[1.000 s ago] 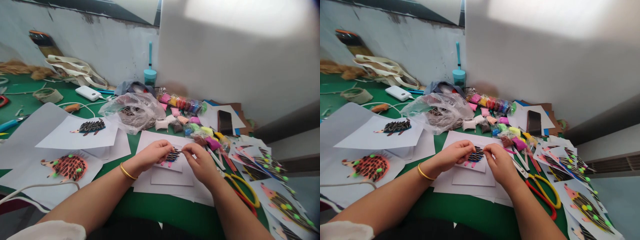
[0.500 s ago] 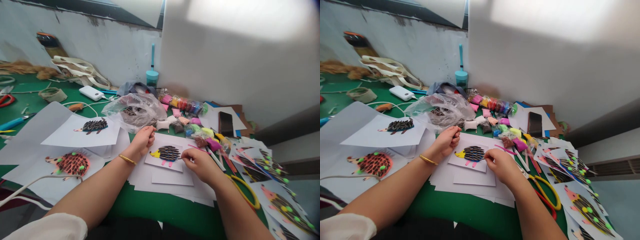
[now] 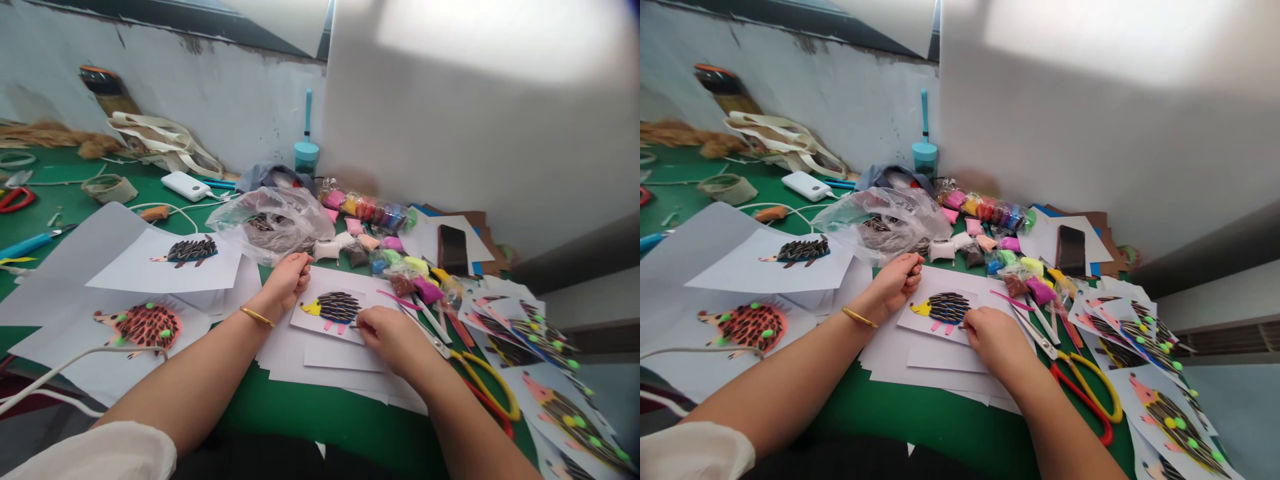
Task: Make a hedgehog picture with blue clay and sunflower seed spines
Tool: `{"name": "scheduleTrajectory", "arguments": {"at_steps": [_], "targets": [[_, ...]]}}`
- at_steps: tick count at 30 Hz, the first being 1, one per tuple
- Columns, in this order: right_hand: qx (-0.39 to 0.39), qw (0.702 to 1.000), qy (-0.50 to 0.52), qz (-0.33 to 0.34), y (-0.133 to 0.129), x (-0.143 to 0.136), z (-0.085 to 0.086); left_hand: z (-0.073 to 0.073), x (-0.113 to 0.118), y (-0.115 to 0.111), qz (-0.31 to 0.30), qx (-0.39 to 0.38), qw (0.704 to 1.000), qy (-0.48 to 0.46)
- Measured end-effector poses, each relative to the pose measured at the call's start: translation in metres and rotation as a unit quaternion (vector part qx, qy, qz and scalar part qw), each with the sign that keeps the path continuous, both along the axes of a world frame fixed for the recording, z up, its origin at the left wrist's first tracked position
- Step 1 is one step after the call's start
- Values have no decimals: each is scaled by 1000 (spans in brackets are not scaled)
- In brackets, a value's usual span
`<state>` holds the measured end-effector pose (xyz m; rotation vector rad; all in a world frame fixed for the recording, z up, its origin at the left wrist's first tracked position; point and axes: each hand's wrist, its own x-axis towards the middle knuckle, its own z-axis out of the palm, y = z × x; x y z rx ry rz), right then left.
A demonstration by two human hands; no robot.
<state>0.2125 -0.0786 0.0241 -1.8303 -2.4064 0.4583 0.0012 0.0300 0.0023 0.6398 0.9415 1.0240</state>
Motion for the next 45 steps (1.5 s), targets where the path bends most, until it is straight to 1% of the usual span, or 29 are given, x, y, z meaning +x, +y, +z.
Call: {"name": "scheduleTrajectory", "arguments": {"at_steps": [4, 9, 13, 17, 29, 37, 45], "targets": [[31, 999, -9, 1, 0, 0, 1, 1, 0, 0, -2, -2, 1000, 8], [89, 995, 22, 24, 0, 0, -3, 2, 1, -1, -3, -6, 1000, 11], [105, 994, 25, 31, -1, -5, -7, 2, 1, -1, -6, -5, 1000, 11], [118, 993, 7, 23, 0, -9, -10, 1, 1, -1, -7, -3, 1000, 6], [139, 990, -32, 14, 0, -12, -16, 0, 1, 0, -8, -3, 1000, 1], [125, 991, -56, 5, 0, -16, -15, 1, 1, 0, -6, -4, 1000, 5], [109, 993, -52, 1, -1, -17, -16, 2, 1, -2, -9, -4, 1000, 6]]}}
